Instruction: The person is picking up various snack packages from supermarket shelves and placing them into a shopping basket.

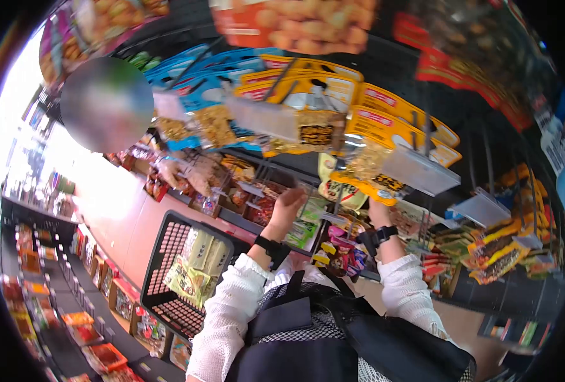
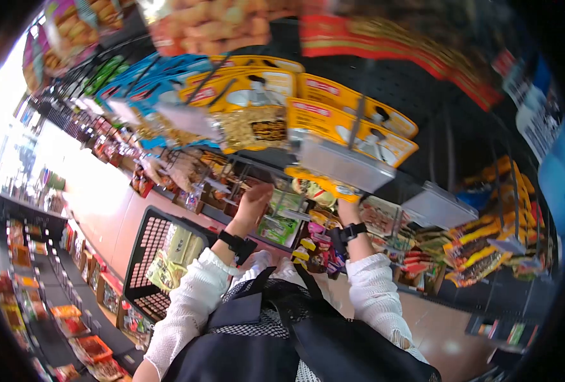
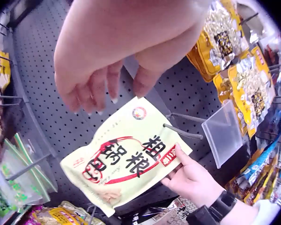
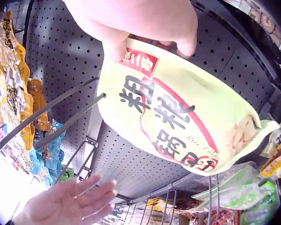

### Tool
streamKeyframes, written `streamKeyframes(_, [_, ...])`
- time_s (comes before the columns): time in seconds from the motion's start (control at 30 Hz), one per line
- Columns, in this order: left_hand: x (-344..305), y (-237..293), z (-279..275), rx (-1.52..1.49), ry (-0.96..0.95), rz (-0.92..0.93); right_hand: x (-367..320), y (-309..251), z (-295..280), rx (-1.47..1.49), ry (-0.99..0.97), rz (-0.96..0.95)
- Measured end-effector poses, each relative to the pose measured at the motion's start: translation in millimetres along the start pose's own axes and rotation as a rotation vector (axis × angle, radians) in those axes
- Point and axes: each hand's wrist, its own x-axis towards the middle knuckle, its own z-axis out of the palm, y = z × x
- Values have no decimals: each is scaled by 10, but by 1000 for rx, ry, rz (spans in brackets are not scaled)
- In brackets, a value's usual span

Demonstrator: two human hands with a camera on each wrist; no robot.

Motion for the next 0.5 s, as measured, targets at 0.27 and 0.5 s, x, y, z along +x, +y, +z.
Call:
streamKeyframes(0.27, [-1417,99,-1066,7,309,-133,54,-418,-283,1075,136,713])
streamKeyframes(0.5, [-2582,-496,-2276,43,1107,-215,-1279,-1325,-306,1124,-466,907])
